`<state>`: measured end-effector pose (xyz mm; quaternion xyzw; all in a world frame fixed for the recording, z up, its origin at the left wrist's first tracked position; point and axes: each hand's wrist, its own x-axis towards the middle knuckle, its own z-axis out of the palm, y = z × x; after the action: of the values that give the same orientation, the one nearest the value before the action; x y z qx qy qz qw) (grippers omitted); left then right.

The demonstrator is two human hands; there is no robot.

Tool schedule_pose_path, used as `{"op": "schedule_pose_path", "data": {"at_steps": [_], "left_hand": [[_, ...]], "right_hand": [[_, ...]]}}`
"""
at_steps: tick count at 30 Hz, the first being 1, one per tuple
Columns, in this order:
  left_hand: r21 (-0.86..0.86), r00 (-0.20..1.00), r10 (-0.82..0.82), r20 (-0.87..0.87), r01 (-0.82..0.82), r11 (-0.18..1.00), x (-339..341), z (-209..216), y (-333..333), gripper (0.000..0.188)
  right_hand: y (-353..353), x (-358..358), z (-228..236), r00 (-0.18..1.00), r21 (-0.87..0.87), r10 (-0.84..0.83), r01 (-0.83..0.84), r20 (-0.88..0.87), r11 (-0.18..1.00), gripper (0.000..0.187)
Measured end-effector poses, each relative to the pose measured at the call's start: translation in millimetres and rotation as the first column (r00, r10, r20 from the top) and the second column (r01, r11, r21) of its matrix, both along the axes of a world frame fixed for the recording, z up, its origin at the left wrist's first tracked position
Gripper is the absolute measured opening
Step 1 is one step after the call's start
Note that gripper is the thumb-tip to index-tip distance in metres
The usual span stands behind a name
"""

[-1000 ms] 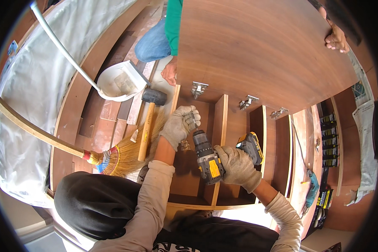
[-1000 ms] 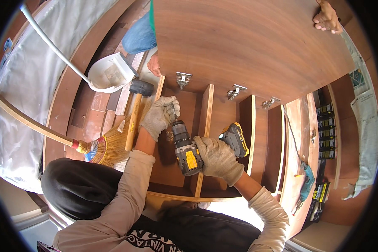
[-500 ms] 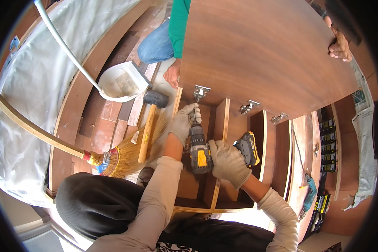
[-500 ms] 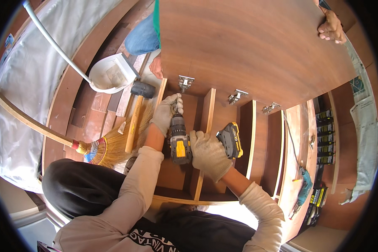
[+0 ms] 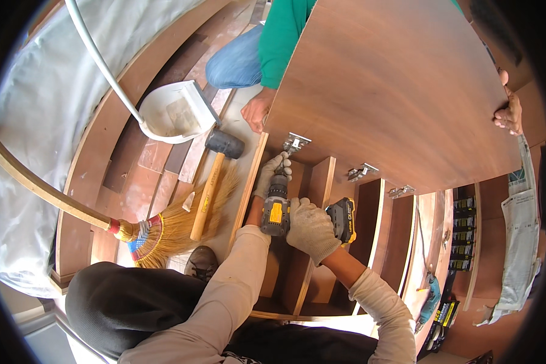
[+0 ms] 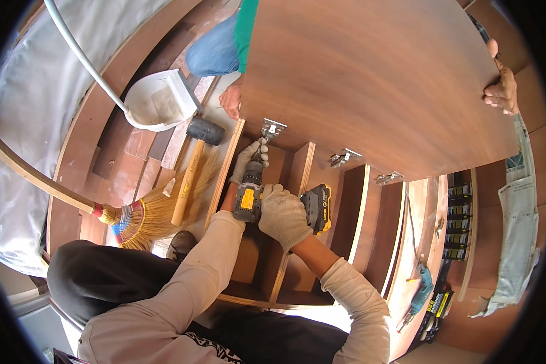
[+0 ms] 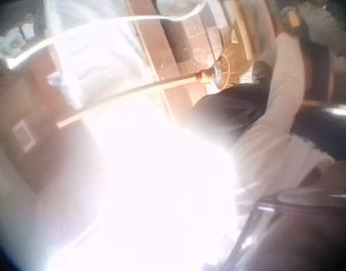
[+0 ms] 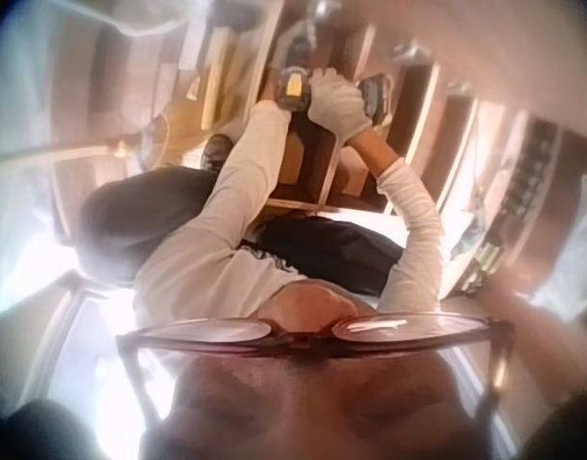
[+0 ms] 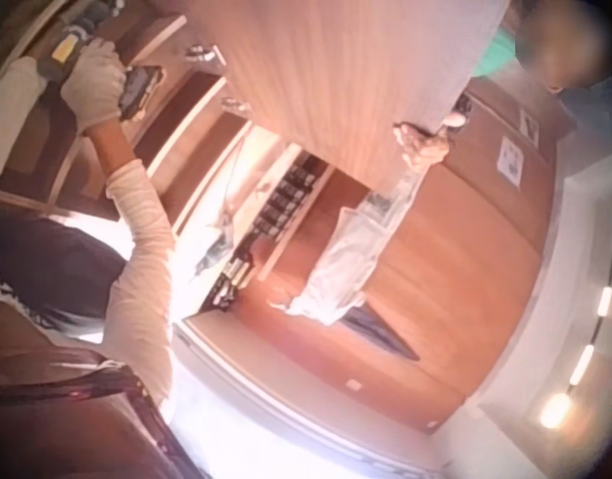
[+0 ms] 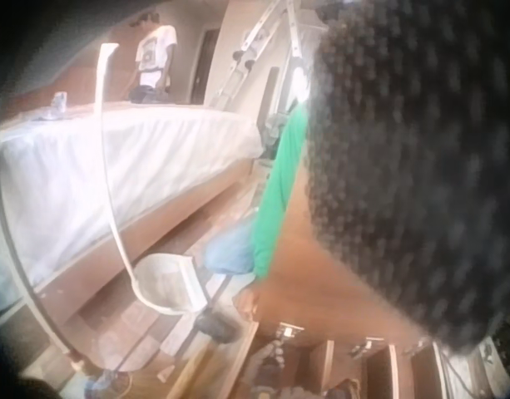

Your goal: The person uses a power drill to drive screws into wooden hinges inside a cabinet drawer while another person holds a panel in place.

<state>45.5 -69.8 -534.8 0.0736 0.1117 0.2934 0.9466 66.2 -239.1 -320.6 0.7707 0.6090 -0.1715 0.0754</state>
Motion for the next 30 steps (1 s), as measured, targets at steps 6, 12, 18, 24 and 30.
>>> {"op": "schedule_pose_path", "data": {"at_steps": [6,12,18,24,30], "left_hand": [[0.057,0.995,0.003,-0.098,0.002,0.998,-4,3,0,0.023],[0.075,0.995,0.020,-0.100,-0.013,0.997,-1,-3,3,0.025],[0.093,0.995,0.040,-0.091,-0.032,0.995,3,-2,5,0.027],[0.086,0.992,0.043,-0.116,-0.033,0.996,2,-3,1,0.028],[0.088,0.993,0.063,-0.099,-0.054,0.995,3,-5,3,0.030]], "right_hand": [[10,-5,-8,0.997,0.015,0.032,-0.033,0.074,0.999,0.046],[16,-3,-9,0.993,0.029,0.046,-0.049,0.106,0.998,0.042],[19,-5,-8,0.995,0.042,0.018,-0.022,0.096,0.999,0.042],[19,-6,-9,0.995,0.023,0.001,-0.003,0.101,1.000,0.041],[19,-7,-11,0.995,0.059,0.007,-0.013,0.100,0.998,0.036]]}}
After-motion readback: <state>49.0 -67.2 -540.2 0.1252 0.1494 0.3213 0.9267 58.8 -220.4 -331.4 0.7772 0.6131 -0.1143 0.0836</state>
